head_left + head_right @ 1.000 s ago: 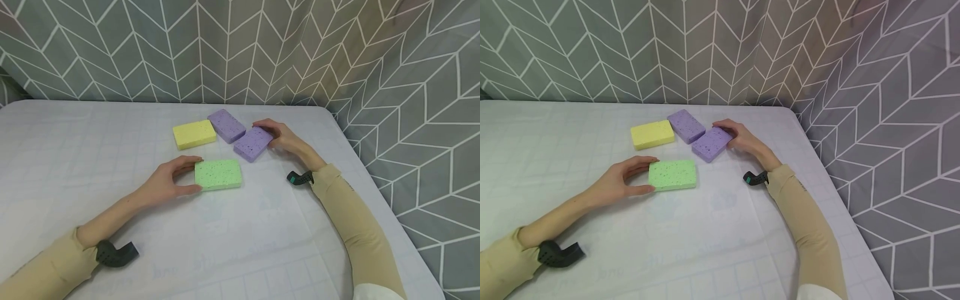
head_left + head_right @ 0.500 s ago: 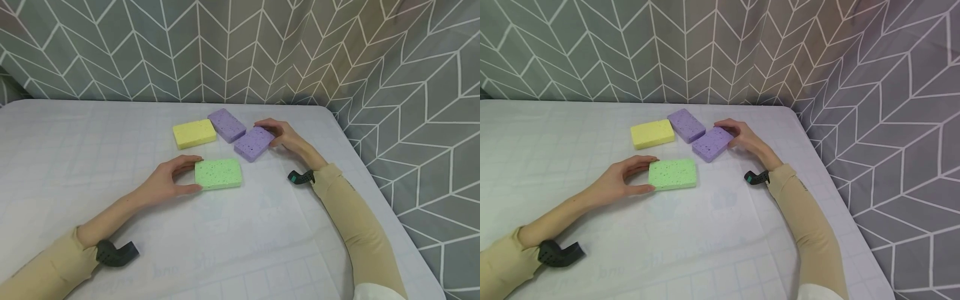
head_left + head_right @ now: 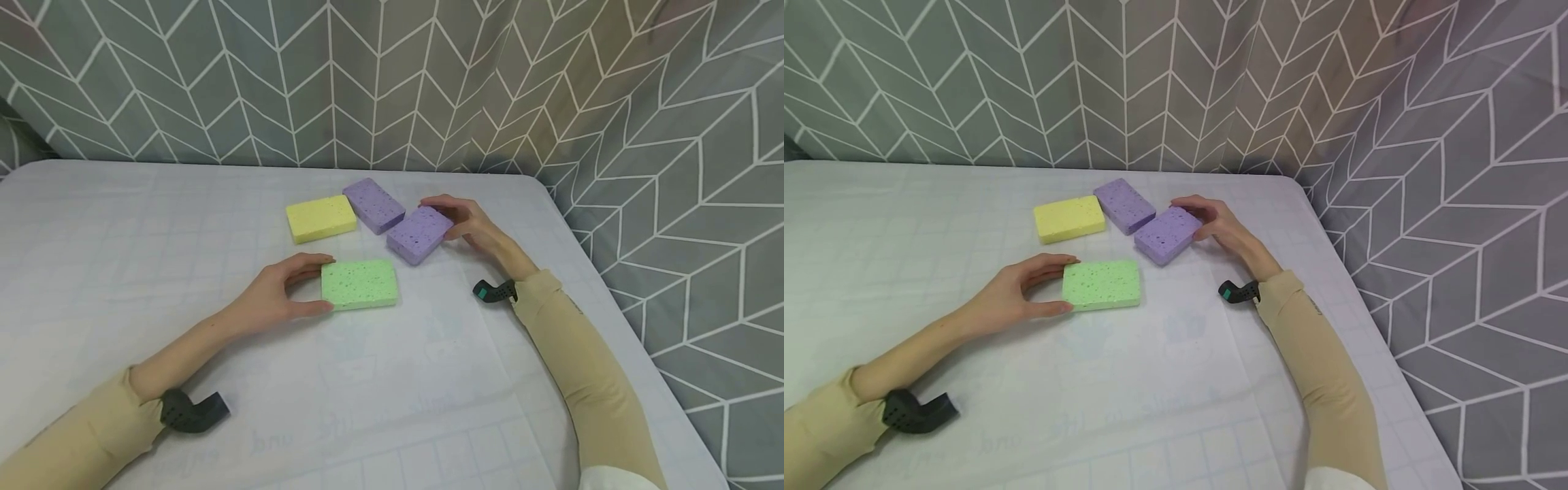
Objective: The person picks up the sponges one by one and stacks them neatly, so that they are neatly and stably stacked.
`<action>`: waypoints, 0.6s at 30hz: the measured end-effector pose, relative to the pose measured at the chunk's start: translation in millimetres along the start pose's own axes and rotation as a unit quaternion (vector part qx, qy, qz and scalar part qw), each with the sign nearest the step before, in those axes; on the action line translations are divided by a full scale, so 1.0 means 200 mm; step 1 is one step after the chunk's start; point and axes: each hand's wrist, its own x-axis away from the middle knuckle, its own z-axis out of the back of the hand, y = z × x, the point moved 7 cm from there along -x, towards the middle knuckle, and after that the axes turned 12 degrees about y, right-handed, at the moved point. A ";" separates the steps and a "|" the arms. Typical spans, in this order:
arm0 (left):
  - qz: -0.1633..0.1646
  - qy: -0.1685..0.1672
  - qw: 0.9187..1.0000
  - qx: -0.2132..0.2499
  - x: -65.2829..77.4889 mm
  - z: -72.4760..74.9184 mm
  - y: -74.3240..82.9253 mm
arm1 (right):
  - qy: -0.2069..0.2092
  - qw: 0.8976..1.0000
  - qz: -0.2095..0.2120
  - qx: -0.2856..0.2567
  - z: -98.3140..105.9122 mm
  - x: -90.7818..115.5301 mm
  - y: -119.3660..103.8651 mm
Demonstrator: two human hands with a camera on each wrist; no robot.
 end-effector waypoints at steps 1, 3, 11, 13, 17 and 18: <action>0.000 0.000 1.000 0.000 0.00 0.00 0.00 | 0.001 1.000 0.002 -0.005 0.00 0.00 0.00; 0.000 0.000 1.000 0.000 0.00 0.00 0.00 | 0.003 1.000 0.004 -0.014 0.00 0.00 0.00; 0.001 0.000 1.000 0.002 0.00 0.00 -0.01 | 0.022 0.999 0.000 -0.034 0.01 0.01 0.01; 0.001 0.000 1.000 0.002 0.00 0.00 -0.01 | 0.026 0.999 -0.002 -0.036 0.01 0.01 0.01; 0.003 0.000 1.000 0.001 0.00 0.00 -0.01 | 0.030 0.999 -0.002 -0.038 0.01 0.01 0.01; 0.003 0.000 1.000 0.002 0.00 0.00 -0.01 | 0.031 0.999 -0.002 -0.038 0.01 0.01 0.01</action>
